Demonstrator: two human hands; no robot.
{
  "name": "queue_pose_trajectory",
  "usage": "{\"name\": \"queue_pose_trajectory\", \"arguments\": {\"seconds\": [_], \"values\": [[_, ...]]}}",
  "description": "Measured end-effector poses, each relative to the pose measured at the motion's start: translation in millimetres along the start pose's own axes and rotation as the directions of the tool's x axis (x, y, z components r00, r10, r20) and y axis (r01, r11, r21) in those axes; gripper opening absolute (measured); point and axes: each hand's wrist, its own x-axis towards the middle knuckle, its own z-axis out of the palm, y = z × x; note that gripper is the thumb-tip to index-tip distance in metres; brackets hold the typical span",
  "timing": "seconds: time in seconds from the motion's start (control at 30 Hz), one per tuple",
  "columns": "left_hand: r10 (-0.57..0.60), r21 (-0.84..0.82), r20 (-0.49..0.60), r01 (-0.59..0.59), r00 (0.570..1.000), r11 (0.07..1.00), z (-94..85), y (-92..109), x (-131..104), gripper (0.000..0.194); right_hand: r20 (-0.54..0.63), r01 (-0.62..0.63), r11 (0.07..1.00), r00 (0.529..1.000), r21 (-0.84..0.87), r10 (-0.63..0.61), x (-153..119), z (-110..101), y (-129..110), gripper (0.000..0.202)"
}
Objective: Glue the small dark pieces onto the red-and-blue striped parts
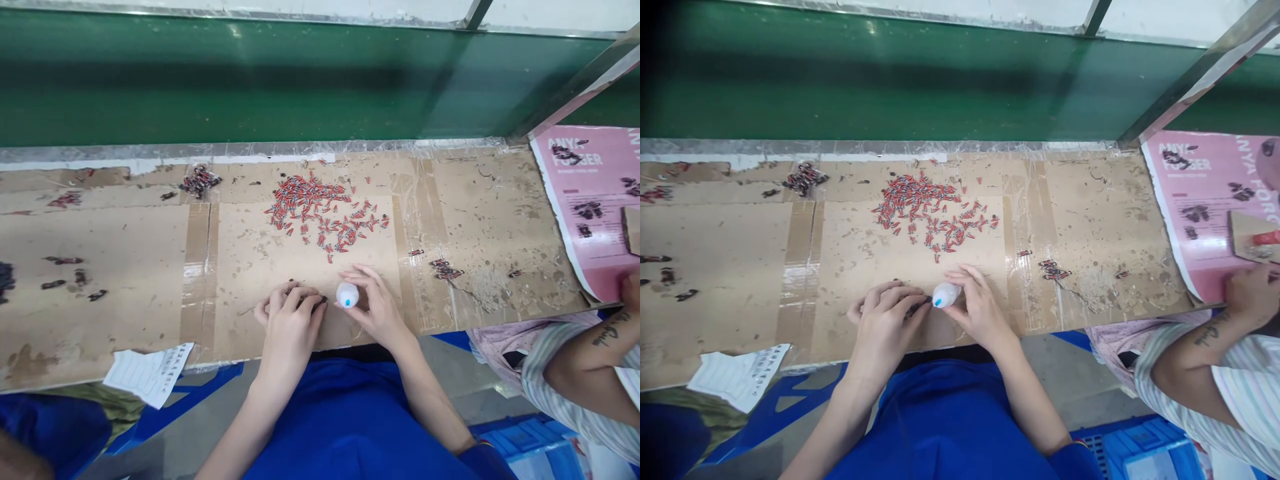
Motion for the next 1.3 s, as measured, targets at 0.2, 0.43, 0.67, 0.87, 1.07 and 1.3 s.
{"name": "queue_pose_trajectory", "arguments": {"seconds": [0.2, 0.43, 0.67, 0.87, 1.07, 1.3], "values": [[0.044, -0.026, -0.030, -0.045, 0.999, 0.999, 13.2, 0, 4, 0.014, -0.129, -0.187, 0.942, 0.965, 0.278, 0.230, -7, -24, -1, 0.035], [0.037, -0.111, -0.043, -0.042, 0.998, 0.993, 15.8, -5, 4, 0.013, -0.288, -0.281, 0.801, 0.828, 0.528, 0.481, -9, -18, 3, 0.035], [-0.022, -0.150, -0.033, 0.017, 0.999, 0.989, 18.2, -6, 8, 0.015, -0.280, -0.367, 0.817, 0.810, 0.445, 0.516, -6, -3, -10, 0.023], [-0.041, -0.166, -0.030, 0.035, 0.999, 0.986, 19.3, -7, 9, 0.016, -0.317, -0.375, 0.860, 0.816, 0.346, 0.483, -3, -3, -13, 0.018], [-0.018, -0.149, -0.025, 0.014, 1.000, 0.989, 17.7, -7, 10, 0.015, -0.299, -0.371, 0.875, 0.836, 0.312, 0.461, -3, -2, -12, 0.017], [0.007, -0.100, -0.032, -0.010, 0.999, 0.995, 17.4, -6, 10, 0.015, -0.315, -0.355, 0.868, 0.828, 0.347, 0.465, -4, 0, -10, 0.016]]}}
